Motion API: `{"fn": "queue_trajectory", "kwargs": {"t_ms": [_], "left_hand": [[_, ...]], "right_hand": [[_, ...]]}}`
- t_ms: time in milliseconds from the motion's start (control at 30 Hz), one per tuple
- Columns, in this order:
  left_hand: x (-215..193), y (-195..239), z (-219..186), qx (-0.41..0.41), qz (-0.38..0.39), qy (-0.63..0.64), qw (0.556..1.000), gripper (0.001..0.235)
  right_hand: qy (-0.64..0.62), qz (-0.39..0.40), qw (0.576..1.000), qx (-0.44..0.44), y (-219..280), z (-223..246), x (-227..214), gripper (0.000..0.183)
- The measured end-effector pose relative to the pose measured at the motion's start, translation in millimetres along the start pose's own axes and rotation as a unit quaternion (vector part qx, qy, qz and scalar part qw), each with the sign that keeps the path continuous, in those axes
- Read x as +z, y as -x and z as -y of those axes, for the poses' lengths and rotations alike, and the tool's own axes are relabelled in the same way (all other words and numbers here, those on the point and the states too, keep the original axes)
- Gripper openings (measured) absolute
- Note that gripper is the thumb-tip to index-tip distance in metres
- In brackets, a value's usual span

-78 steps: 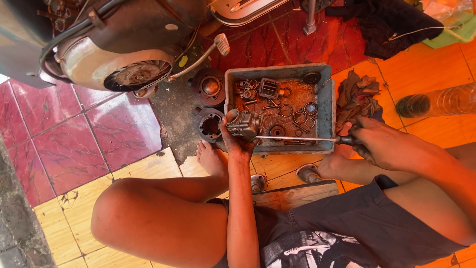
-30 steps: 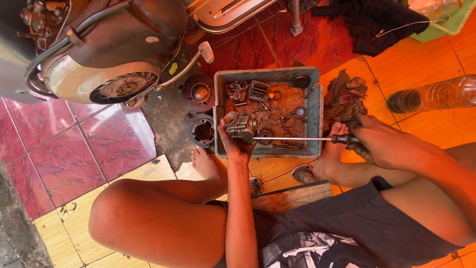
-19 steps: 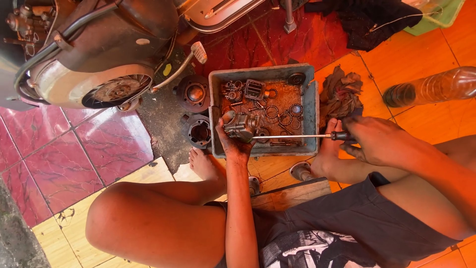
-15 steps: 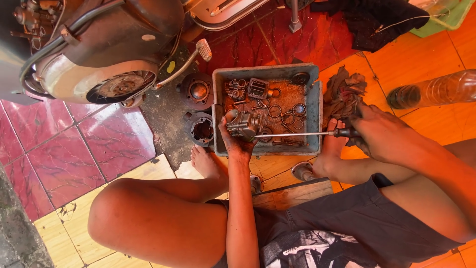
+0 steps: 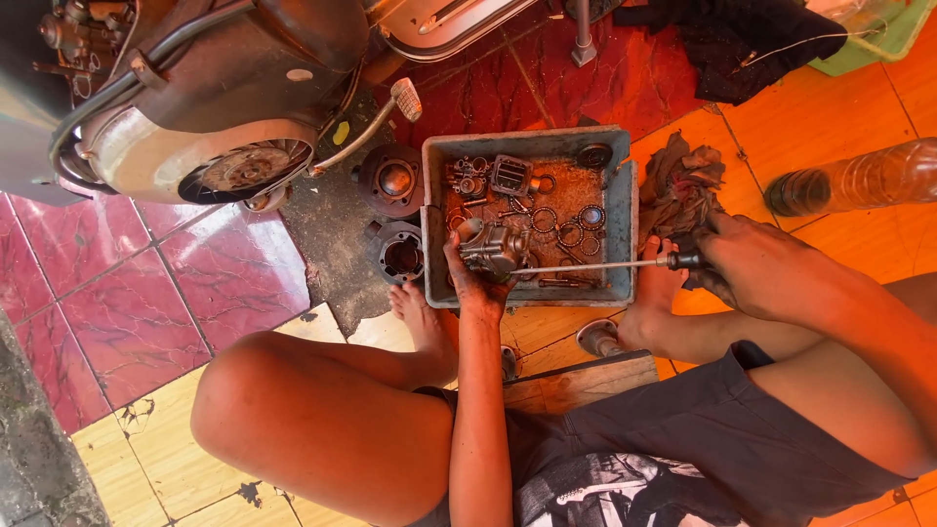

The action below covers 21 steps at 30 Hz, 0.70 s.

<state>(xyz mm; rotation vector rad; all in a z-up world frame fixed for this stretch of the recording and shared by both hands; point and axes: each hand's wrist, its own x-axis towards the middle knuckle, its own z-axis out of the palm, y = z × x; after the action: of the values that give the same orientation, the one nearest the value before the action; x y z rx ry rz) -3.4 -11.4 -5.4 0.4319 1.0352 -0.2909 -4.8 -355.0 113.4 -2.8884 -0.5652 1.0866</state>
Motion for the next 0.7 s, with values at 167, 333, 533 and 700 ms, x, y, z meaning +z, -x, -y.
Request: {"fn": "queue_trajectory", "kwargs": {"t_ms": [167, 333, 533, 700], "left_hand": [[-4, 1, 4, 0.015, 0.041, 0.021, 0.999, 0.074], [-7, -2, 15, -0.015, 0.014, -0.025, 0.999, 0.087], [4, 5, 17, -0.009, -0.03, -0.066, 0.997, 0.091], [11, 7, 24, 0.003, -0.031, -0.055, 0.998, 0.084]], "right_hand": [[0.066, 0.001, 0.998, 0.001, 3, 8, -5, 0.021], [0.128, 0.023, 0.991, 0.012, 5, 1, 8, 0.009], [0.103, 0.081, 0.986, 0.1, 7, 10, -17, 0.016], [0.119, 0.101, 0.981, 0.115, 15, 16, -33, 0.026]]}}
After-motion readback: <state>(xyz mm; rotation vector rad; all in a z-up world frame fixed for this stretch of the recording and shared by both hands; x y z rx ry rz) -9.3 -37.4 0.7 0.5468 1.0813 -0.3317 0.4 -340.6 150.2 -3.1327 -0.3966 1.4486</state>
